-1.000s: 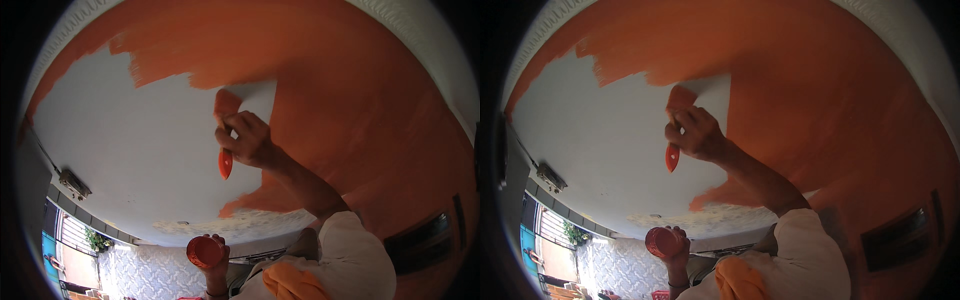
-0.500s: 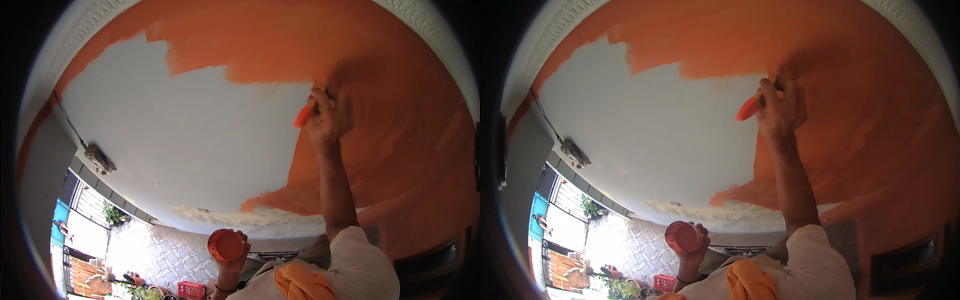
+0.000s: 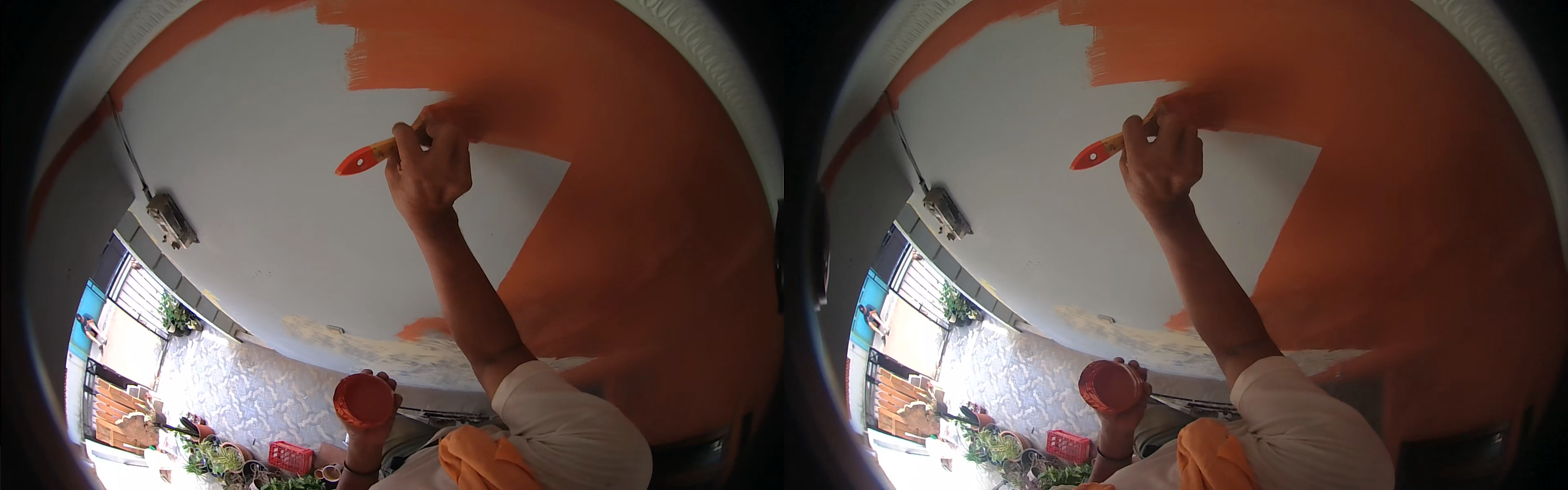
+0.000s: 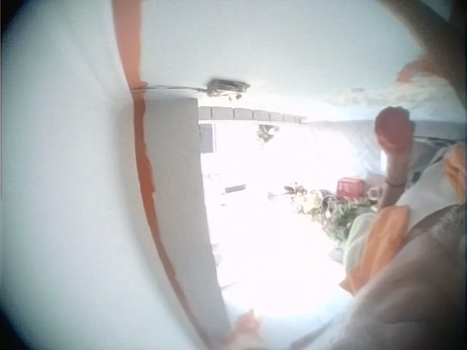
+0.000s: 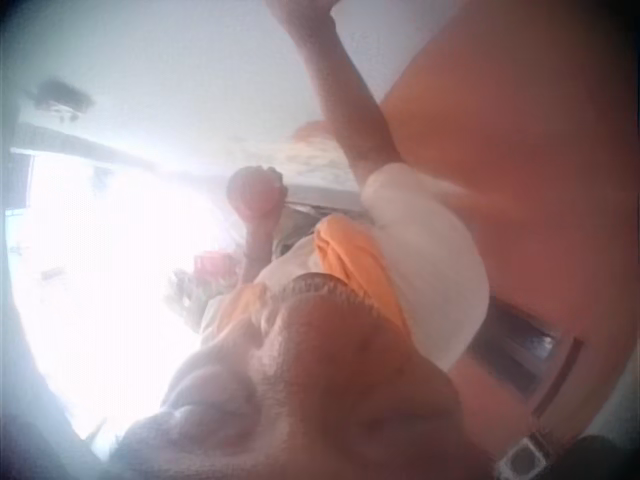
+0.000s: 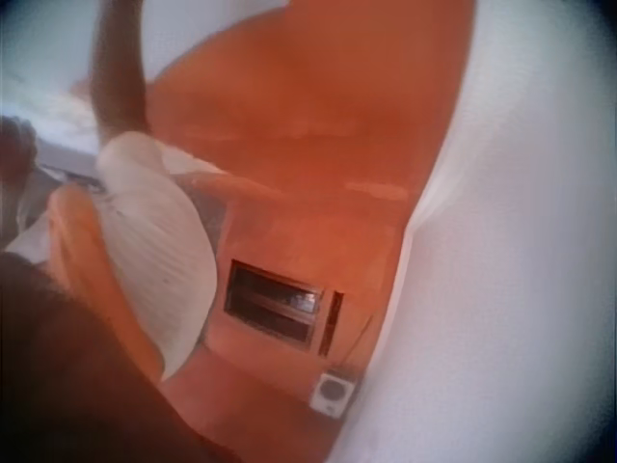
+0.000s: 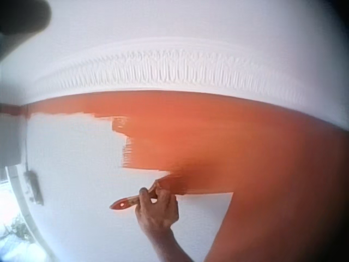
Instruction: The person paints a white ceiling with orange paint using a brush and a small container. They repeatedly dip the brush into the container and apply paint in broad strokes across the ceiling surface.
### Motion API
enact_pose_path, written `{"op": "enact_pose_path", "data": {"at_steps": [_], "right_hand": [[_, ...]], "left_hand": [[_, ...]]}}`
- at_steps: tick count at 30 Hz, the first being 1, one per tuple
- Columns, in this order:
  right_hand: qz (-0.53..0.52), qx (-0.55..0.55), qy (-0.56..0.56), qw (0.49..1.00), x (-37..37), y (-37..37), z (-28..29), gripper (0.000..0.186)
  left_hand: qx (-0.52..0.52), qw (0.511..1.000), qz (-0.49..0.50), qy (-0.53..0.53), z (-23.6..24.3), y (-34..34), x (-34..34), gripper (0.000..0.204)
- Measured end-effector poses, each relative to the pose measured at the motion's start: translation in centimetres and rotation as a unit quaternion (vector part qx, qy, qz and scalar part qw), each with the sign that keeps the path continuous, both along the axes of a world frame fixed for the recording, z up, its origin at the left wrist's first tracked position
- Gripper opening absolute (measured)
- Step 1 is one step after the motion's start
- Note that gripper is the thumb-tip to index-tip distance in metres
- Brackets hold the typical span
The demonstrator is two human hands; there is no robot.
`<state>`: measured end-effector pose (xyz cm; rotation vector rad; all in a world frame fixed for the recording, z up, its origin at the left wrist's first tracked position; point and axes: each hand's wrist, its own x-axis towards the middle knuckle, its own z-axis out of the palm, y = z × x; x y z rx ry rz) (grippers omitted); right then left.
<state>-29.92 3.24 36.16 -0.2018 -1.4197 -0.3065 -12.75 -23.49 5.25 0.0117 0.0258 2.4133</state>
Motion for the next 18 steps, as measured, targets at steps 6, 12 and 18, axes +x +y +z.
{"op": "enact_pose_path", "data": {"at_steps": [6, 12, 18], "right_hand": [[0.259, 0.047, -0.041, 0.964, -4.4, -7.4, 0.8, 0.032], [0.493, -0.066, -0.010, 0.867, -5.8, -1.4, 2.4, 0.014], [0.526, -0.046, -0.070, 0.847, 0.1, 5.0, 1.1, 0.016]], "left_hand": [[0.018, 0.998, 0.062, 0.002, -0.2, -1.6, -0.2, 0.065], [0.034, 0.997, 0.071, -0.005, -0.3, -1.8, -0.4, 0.066], [0.026, 0.998, 0.050, -0.036, 0.3, -0.4, -0.5, 0.060]]}}
